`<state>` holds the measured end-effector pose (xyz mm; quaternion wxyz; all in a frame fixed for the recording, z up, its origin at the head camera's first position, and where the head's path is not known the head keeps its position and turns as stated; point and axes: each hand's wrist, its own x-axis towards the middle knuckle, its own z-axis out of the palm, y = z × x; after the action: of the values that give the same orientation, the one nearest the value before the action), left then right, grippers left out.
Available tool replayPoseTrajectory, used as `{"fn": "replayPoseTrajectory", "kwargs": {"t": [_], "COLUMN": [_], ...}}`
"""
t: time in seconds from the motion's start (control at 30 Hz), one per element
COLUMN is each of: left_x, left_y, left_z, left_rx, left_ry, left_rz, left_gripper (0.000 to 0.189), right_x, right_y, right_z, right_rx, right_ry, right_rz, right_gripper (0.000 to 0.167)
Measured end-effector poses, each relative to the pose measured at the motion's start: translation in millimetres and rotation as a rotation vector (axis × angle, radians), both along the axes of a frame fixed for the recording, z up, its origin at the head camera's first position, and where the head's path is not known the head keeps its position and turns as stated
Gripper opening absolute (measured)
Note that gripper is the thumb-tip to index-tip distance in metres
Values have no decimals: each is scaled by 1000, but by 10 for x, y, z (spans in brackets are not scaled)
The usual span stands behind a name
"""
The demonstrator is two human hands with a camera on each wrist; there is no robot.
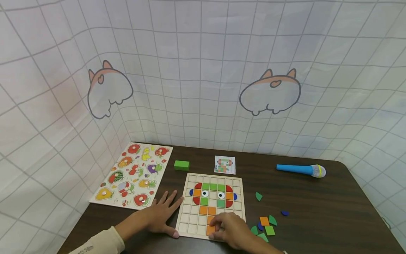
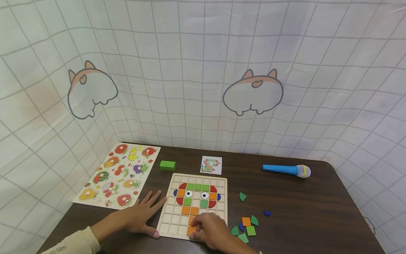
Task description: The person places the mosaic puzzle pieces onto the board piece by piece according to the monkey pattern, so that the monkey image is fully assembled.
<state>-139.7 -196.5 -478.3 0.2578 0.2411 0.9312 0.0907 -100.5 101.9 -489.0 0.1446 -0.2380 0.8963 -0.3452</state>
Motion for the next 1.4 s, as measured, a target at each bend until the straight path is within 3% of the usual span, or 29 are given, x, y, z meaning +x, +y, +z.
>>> {"fn": "replayPoseTrajectory", "kwargs": {"t": [0.63, 0.9, 1.1, 1.4], "left_x": [16, -8, 0, -5], "left_y": [-9, -4, -1, -15], "left_z": [1, -30, -26, -15], "left_rx": [1, -5, 1, 9], "left_ry": [10, 9, 14, 15], "left_rz": [3, 1, -1, -11], "left_gripper": [116, 117, 116, 116], "right_x": [-11, -83, -213, -383], "right_y": [11, 95, 373, 1080], "right_z": [5, 79, 188, 155], "right_rx": [41, 33, -9, -42], "right_ry": [92, 83, -7, 49], "right_rz": [15, 77, 128, 101], "right_gripper": [15, 16, 22, 25]}}
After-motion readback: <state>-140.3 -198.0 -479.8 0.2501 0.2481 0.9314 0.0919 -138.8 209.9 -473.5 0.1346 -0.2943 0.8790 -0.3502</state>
